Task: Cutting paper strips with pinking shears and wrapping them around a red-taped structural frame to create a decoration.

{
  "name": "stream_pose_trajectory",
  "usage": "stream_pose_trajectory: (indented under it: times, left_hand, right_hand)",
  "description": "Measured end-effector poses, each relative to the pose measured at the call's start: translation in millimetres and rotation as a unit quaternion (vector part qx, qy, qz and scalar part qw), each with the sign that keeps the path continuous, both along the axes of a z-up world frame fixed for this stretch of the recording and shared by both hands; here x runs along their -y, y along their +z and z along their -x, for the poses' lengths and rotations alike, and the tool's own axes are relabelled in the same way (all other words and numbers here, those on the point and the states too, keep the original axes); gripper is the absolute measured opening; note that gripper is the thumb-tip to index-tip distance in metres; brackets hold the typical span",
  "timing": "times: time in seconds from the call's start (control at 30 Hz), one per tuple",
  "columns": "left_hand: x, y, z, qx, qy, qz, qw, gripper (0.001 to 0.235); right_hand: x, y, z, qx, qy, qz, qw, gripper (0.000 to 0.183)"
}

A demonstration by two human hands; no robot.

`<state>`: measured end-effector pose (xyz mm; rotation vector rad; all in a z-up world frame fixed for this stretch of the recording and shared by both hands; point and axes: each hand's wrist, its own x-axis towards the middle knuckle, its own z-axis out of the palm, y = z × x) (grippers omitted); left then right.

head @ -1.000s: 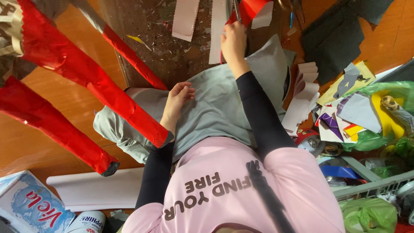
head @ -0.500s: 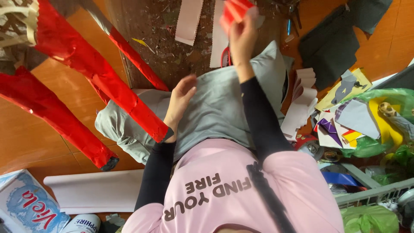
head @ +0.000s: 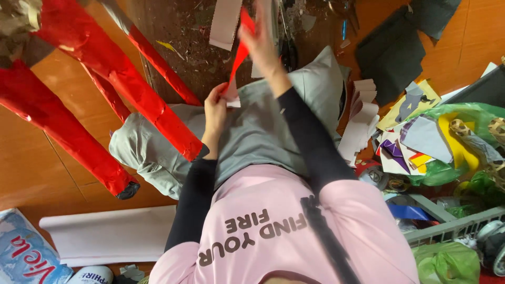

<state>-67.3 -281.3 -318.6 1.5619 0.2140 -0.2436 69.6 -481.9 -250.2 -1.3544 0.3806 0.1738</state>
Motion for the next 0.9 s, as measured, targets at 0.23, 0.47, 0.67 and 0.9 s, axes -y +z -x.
stream_pose_trajectory:
  times: [0.23, 0.47, 0.67, 0.9]
  left_hand:
    - [-7, -1, -10, -0.283, 0.085, 0.334, 0.895, 0.024]
    - [-12, -20, -10, -0.277, 0.114, 0.326, 0.897, 0.026]
    - [-13, -18, -10, -0.303, 0.128, 0.317, 0.89, 0.027]
    - [-16, -53, 1, -0.233, 0.104, 0.324, 0.911, 0.039]
  right_hand:
    - [188, -16, -31, 0.2, 0.039, 0.654, 0.728, 0.036]
    - [267, -31, -17, 0.166, 0.077, 0.804, 0.566, 0.02]
    - [178, 38, 13, -0.031, 0.087, 0.736, 0.67, 0.025]
    - [150, -22, 18, -0.117, -0.045, 0.006, 0.992, 0.023]
